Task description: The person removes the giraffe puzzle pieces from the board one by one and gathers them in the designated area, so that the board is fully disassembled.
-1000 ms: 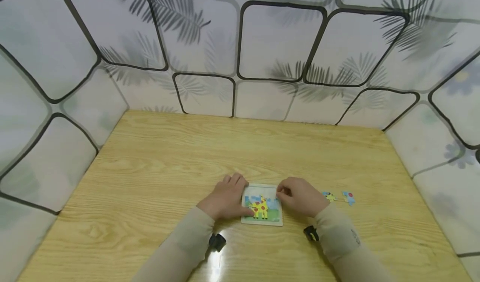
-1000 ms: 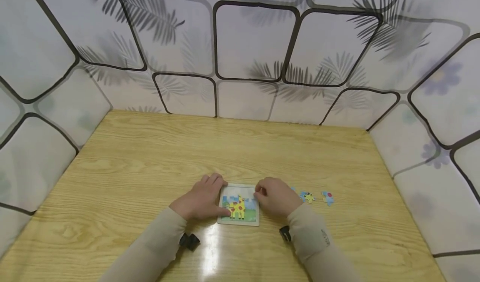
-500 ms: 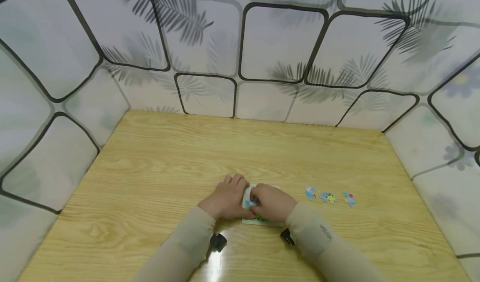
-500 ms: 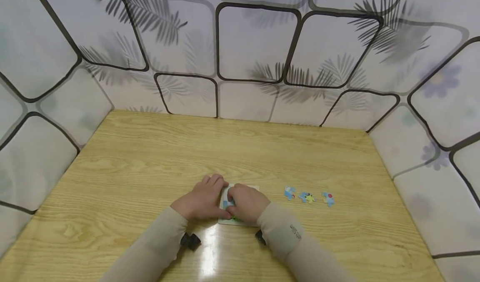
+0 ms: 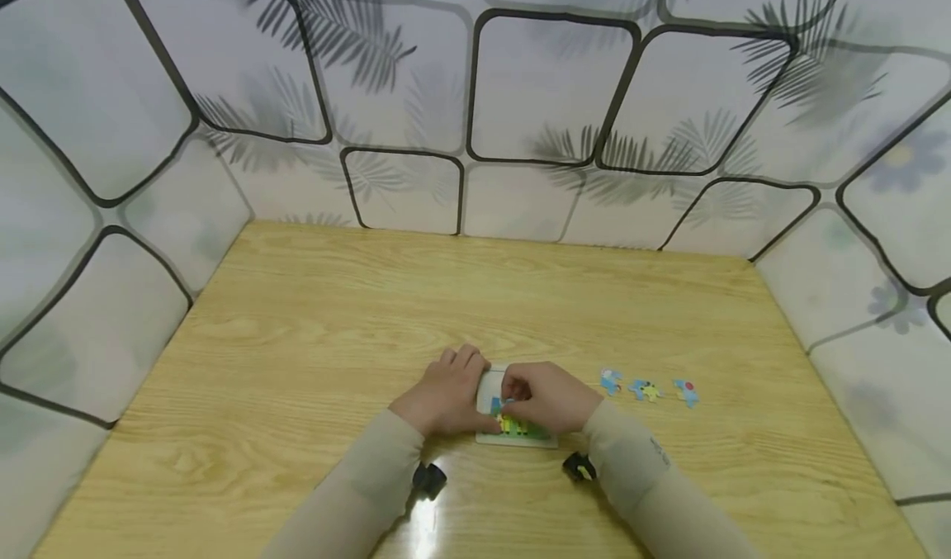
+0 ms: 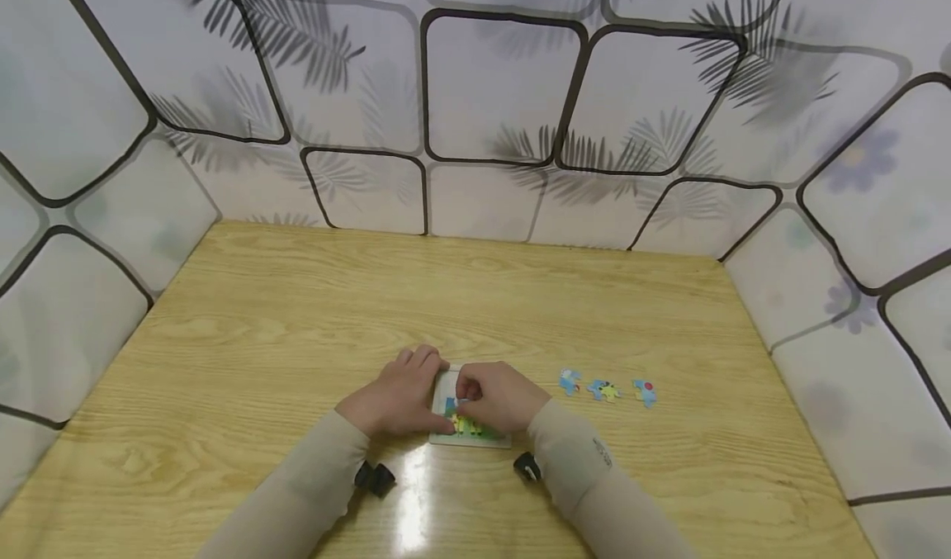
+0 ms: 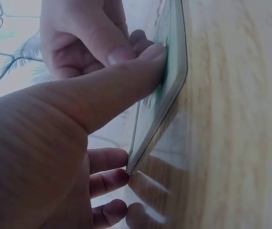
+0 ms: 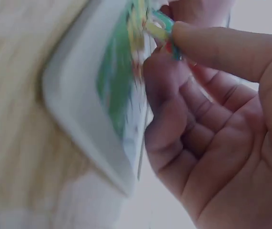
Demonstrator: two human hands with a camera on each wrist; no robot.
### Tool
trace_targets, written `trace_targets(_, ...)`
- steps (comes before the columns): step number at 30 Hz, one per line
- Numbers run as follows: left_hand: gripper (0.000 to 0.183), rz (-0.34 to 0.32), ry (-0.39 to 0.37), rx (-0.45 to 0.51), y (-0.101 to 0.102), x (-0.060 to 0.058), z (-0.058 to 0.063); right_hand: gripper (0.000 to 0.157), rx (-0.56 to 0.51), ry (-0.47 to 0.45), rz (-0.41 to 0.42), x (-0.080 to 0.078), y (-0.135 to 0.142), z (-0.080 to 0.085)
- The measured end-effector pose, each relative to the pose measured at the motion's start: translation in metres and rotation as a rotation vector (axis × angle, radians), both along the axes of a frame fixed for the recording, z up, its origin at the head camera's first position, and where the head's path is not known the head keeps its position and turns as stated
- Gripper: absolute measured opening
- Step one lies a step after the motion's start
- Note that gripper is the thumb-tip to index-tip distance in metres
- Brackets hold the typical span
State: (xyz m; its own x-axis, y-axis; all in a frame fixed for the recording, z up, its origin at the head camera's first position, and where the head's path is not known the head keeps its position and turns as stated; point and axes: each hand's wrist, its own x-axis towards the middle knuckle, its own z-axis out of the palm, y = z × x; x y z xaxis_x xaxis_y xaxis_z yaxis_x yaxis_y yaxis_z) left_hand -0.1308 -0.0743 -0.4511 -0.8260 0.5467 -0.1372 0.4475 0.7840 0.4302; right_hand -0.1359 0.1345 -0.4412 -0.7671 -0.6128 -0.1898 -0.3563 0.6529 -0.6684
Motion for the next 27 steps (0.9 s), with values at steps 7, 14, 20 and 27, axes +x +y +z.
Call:
trace_targets(7, 0.085, -0.004, 0.004, 0.013, 0.003, 0.0, -0.002, 0.01, -0.102, -0.088, -0.115, -0.004, 0.041, 0.011)
trace_targets(14, 0.087, 0.021, -0.008, 0.014, -0.004, 0.003, 0.0, 0.021, -0.078, -0.081, -0.191, -0.005, 0.078, 0.008)
trace_targets(20, 0.087, 0.015, -0.022, 0.039, -0.005, 0.002, -0.001, 0.019, 0.011, -0.049, -0.193, 0.002, 0.105, 0.004)
trace_targets(27, 0.087, 0.01, -0.03, 0.035, -0.001, 0.0, -0.004, 0.015, 0.074, -0.104, -0.206, 0.01, 0.127, 0.011)
